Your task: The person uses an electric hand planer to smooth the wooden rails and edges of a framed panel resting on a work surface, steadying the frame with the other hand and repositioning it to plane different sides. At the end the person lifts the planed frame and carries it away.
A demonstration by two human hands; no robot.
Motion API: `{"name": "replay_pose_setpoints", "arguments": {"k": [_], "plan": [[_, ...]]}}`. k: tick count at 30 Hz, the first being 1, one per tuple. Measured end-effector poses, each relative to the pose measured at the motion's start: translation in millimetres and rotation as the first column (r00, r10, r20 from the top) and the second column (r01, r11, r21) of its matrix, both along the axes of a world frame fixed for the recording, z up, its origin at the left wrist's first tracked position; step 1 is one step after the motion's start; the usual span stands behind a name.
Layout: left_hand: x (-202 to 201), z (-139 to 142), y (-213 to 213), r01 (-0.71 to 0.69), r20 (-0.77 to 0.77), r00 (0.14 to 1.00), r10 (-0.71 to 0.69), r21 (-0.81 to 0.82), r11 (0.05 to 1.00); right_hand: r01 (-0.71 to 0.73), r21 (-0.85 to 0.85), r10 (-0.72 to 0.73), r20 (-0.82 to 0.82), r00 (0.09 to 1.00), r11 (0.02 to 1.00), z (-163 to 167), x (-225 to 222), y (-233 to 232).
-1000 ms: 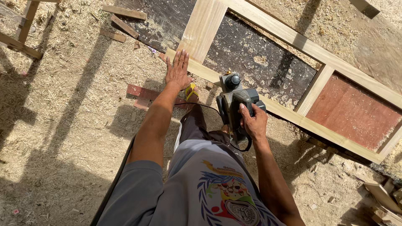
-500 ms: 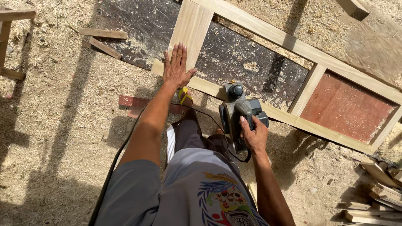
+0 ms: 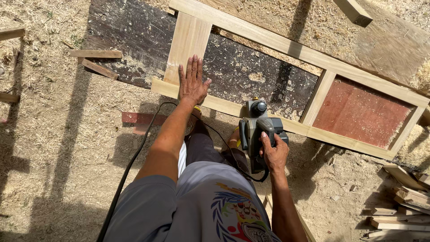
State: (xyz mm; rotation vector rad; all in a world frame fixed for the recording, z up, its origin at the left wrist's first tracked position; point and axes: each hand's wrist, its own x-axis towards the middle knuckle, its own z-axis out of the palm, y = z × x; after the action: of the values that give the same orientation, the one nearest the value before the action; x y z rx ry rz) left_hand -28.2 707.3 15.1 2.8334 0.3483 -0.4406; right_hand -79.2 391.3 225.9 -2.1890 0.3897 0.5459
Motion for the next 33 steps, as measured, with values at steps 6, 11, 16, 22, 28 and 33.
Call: {"name": "replay_pose_setpoints", "arguments": {"k": [6,11,16,22,28,33], "plan": [[-53.8,3.2,-6.7,-0.12,-0.057,0.991,0.117,-0.052,0.991,0.027,0.081,-0.026,-0.01,1.0,0.996,0.0,16.1,1.0],[-84.1,12.5,-4.4,-0.255,-0.131,0.96,0.249,-0.029,0.967,0.024,0.17,-0.027,0.02,0.999,0.985,-2.5,23.6,-10.1],[-94.8,20.8,-7.6,-0.373,-0.187,0.911,0.366,0.001,0.928,0.054,0.226,-0.058,0.011,0.998,0.973,-0.3,22.9,-38.3],[-89.7,23.6,-47.2,-0.444,-0.157,0.886,0.436,-0.017,0.896,0.07,0.205,-0.081,0.048,0.996,0.976,3.3,19.8,-98.5],[-95.4,26.1,-121.5,-0.391,-0.126,0.916,0.381,-0.067,0.918,0.014,0.09,-0.019,0.059,0.998,0.996,4.2,23.7,-166.7],[-92.9,30.2,-145.1,-0.337,-0.123,0.938,0.323,-0.112,0.935,-0.171,0.002,0.17,0.078,0.982,0.985,1.6,37.3,-178.6]]}}
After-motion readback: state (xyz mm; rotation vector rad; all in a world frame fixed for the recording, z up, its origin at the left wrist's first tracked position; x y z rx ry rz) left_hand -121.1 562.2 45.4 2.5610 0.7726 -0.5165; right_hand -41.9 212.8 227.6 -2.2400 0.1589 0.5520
